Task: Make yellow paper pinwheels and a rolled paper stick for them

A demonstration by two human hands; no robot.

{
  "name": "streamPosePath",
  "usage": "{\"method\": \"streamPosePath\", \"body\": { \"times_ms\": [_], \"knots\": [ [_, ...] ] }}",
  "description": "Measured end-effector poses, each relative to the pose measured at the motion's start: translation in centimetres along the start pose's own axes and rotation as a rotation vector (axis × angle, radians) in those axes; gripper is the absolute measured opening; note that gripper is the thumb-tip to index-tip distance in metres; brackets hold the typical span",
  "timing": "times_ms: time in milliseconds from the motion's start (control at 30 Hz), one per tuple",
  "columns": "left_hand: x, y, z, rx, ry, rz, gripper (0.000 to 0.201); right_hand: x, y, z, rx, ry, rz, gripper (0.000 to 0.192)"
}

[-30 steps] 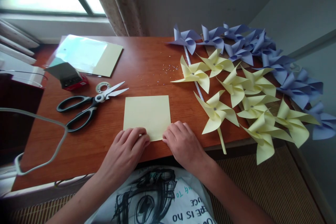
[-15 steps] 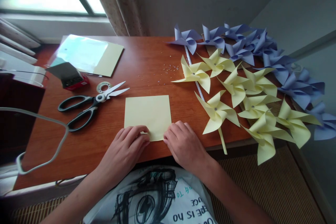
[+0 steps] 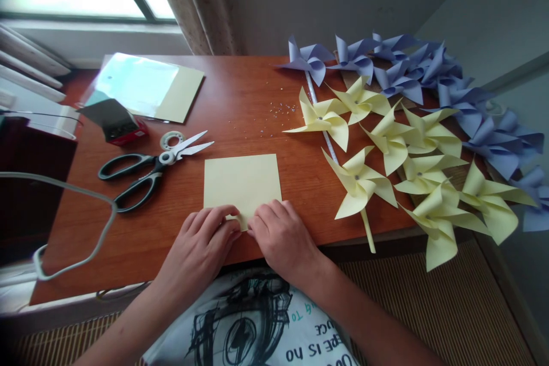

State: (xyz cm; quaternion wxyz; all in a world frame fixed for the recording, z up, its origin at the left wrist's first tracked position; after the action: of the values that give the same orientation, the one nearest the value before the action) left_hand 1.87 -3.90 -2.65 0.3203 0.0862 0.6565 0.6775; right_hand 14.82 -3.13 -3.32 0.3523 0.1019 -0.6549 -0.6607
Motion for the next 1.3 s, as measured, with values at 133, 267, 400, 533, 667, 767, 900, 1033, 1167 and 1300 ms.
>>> {"method": "streamPosePath", "body": {
  "times_ms": [133, 267, 400, 533, 667, 767, 900, 1033, 1167, 1300],
  "knots": [
    [0.5, 0.3, -0.7, -0.003, 0.005, 0.023, 0.011, -0.2, -0.1, -0.2, 0.004, -0.005, 0.031, 0.022],
    [1.5, 0.8, -1.8, -0.021, -0.009, 0.039, 0.008, -0.2, -0.1, -0.2, 0.003, -0.005, 0.049, 0.021],
    [2.5, 1.3, -2.7, -0.045, -0.031, 0.003, 0.006, -0.2, -0.1, 0.0, 0.014, -0.001, 0.06, 0.02],
    [2.6, 1.5, -2.7, -0.046, -0.006, -0.062, 0.009, -0.5, 0.0, 0.1, 0.02, -0.007, 0.094, 0.021],
    [1.8, 1.2, -1.8, -0.053, 0.013, -0.115, 0.005, -0.5, 0.1, 0.1, 0.017, -0.011, 0.1, 0.02],
    [1.6, 1.0, -1.2, -0.067, 0.022, -0.154, 0.006, -0.4, 0.1, 0.1, 0.015, -0.008, 0.085, 0.02],
    [1.8, 0.8, -1.0, -0.054, 0.057, -0.189, 0.007, -0.3, 0.0, 0.1, 0.018, -0.005, 0.072, 0.019],
    [2.0, 0.7, -1.2, -0.017, 0.096, -0.173, 0.009, -0.3, -0.2, 0.1, 0.02, -0.001, 0.053, 0.018],
    [1.9, 0.8, -1.2, -0.003, 0.106, -0.134, 0.009, -0.3, -0.1, 0.1, 0.022, -0.008, 0.049, 0.017],
    [2.0, 1.0, -1.2, -0.015, 0.088, -0.075, 0.008, -0.2, 0.0, 0.1, 0.023, -0.003, 0.044, 0.018]
  ]
}}
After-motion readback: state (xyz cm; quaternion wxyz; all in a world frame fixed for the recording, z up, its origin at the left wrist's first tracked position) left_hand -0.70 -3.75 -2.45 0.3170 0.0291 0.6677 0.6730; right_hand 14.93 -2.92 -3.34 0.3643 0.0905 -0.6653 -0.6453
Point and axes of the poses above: each hand's wrist, its own z-axis towards the middle knuckle, its own y-axis out of the back of the hand, x = y × z, the point moved 6 cm from there along z, towards the middle knuckle, and after that the axes turned 1 degree about y, right-handed, at the moved point
